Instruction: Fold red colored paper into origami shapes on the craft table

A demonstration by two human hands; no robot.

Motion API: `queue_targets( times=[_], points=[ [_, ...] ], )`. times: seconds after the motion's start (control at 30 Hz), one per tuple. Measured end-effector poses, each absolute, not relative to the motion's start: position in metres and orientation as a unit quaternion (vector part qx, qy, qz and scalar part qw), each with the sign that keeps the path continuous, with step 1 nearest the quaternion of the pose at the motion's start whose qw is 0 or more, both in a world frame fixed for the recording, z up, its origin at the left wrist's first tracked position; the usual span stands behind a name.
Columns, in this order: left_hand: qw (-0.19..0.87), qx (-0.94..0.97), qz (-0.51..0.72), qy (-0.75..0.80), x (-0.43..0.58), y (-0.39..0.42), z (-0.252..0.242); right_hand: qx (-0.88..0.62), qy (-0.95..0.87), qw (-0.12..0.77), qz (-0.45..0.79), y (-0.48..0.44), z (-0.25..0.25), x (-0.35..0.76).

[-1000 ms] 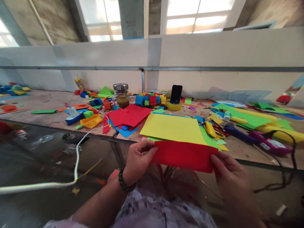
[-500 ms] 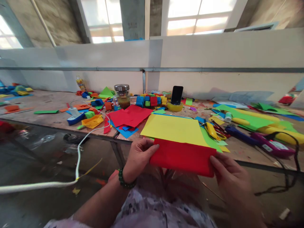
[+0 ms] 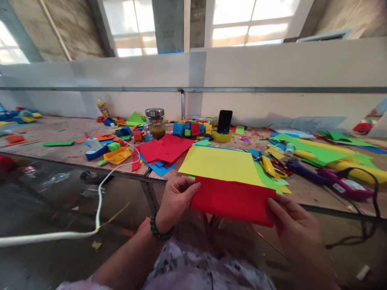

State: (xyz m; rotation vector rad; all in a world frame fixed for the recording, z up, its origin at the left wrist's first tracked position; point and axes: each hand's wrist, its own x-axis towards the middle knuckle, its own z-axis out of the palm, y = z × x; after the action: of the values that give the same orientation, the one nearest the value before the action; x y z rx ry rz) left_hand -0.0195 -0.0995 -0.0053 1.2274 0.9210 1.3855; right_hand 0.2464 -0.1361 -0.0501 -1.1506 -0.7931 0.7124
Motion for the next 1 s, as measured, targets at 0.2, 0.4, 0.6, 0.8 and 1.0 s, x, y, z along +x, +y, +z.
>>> queue_targets(
  times=[0.2, 0.4, 0.6, 0.8, 1.0],
  points=[
    [0.523, 0.487, 0.569, 0.407, -0.020, -0.105, 0.000, -0.506, -0.313, 0.715, 0.368, -0.144, -0.036, 0.234],
    [0.555, 0.459, 0.556, 0.415, -0.025, -0.103, -0.005, -0.462, -0.289, 0.713, 0.441, -0.153, -0.013, 0.219],
    [0.575, 0.449, 0.542, 0.417, -0.030, -0.102, -0.017, -0.468, -0.281, 0.712, 0.442, -0.154, -0.014, 0.220],
    [0.582, 0.436, 0.538, 0.426, -0.031, -0.100, -0.017, -0.471, -0.278, 0.713, 0.439, -0.152, -0.016, 0.221],
    [0.557, 0.460, 0.537, 0.436, -0.029, -0.102, -0.017, -0.492, -0.296, 0.698, 0.428, -0.154, -0.020, 0.220]
  ],
)
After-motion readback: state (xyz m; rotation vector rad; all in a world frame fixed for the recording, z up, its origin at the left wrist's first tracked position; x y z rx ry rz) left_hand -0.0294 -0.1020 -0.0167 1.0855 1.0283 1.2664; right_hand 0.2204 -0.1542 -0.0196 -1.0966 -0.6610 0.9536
